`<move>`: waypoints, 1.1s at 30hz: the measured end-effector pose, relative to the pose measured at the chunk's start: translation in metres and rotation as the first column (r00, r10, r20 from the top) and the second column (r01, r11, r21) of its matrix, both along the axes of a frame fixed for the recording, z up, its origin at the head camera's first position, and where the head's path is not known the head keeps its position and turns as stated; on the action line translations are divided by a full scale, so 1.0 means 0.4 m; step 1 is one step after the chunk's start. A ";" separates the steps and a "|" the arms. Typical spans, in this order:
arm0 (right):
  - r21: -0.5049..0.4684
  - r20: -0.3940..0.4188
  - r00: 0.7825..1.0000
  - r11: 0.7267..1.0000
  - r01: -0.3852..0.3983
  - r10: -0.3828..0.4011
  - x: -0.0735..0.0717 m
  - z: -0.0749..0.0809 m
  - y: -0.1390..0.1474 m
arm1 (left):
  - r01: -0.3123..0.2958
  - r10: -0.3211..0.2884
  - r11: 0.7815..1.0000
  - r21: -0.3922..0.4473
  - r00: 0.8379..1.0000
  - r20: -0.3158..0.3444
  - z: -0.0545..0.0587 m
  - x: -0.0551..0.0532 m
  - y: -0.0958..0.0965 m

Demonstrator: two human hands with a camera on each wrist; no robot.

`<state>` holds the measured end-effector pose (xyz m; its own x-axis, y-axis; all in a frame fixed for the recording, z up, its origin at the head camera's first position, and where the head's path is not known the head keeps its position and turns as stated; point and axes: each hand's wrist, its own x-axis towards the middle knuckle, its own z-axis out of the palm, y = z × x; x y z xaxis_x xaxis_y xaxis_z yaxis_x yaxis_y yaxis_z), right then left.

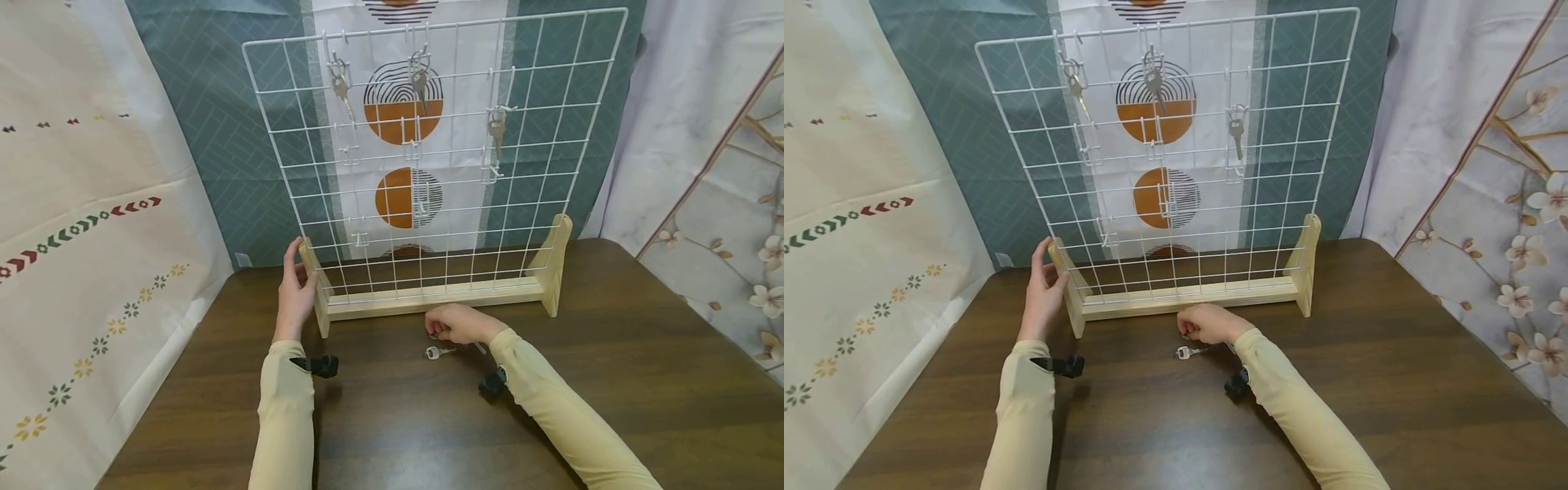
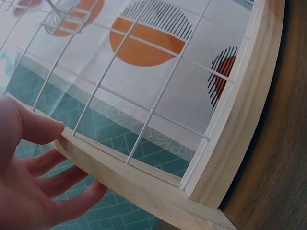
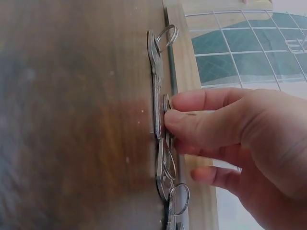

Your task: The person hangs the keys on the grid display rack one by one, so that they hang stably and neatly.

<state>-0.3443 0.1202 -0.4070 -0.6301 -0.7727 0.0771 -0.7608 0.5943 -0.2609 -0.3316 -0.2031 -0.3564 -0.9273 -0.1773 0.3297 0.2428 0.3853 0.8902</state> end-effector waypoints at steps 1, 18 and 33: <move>0.005 0.008 1.000 1.000 0.011 -0.011 0.001 0.000 -0.001 | -0.002 0.002 1.000 -0.001 1.000 -0.002 0.001 0.001 0.000; -0.042 -0.231 0.972 0.999 0.030 -0.039 0.002 0.050 0.009 | -0.009 0.009 1.000 -0.013 1.000 -0.012 0.001 0.002 -0.007; -0.113 -0.272 0.946 0.982 0.149 -0.175 0.038 0.119 0.023 | 0.013 -0.013 0.999 -0.031 1.000 -0.002 -0.011 0.004 -0.005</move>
